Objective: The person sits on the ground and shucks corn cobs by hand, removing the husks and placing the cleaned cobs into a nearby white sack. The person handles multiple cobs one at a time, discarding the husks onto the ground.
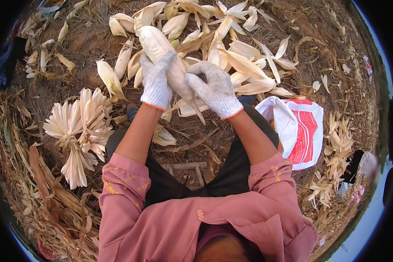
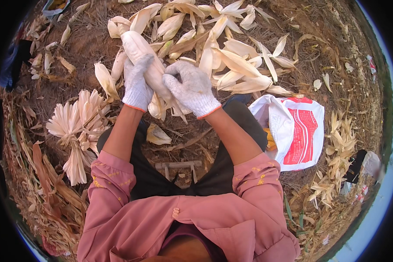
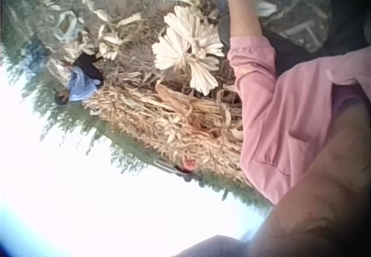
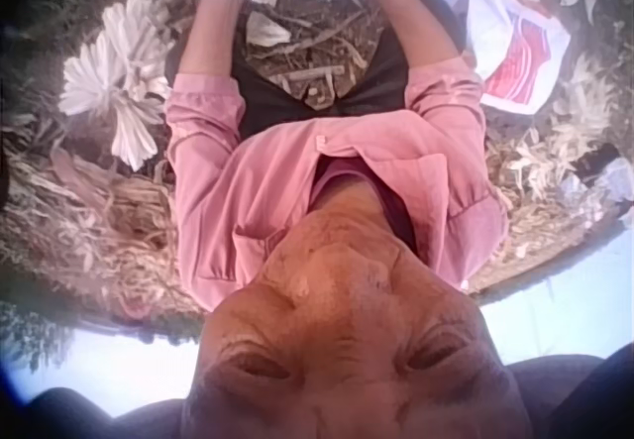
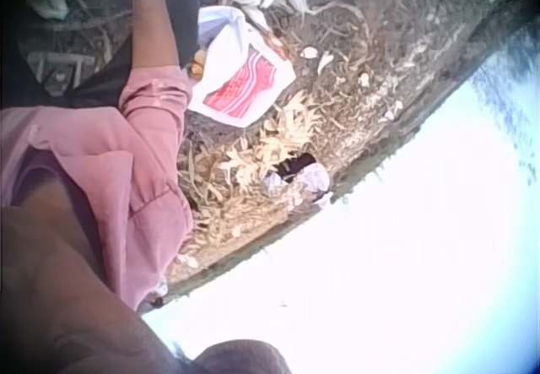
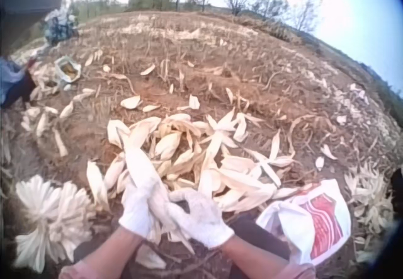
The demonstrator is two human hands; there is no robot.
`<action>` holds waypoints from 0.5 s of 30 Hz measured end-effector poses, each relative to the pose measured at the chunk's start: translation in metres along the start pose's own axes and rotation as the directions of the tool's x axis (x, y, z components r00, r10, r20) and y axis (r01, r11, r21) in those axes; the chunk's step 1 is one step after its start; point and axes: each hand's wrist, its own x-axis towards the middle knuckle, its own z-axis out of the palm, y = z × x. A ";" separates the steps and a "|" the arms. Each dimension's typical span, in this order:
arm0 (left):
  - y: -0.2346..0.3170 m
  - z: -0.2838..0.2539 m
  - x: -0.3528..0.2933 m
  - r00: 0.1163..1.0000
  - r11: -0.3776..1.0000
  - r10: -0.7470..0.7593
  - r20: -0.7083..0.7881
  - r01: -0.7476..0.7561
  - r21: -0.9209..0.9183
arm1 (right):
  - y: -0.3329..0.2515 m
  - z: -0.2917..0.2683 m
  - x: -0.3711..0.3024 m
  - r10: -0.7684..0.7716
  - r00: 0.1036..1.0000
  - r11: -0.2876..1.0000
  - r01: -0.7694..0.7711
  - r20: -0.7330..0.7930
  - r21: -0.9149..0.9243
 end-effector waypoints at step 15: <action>0.005 0.017 -0.027 0.994 0.988 -0.092 0.062 0.099 -0.121 | 0.005 0.002 0.005 -0.005 0.989 0.975 -0.027 -0.144 -0.221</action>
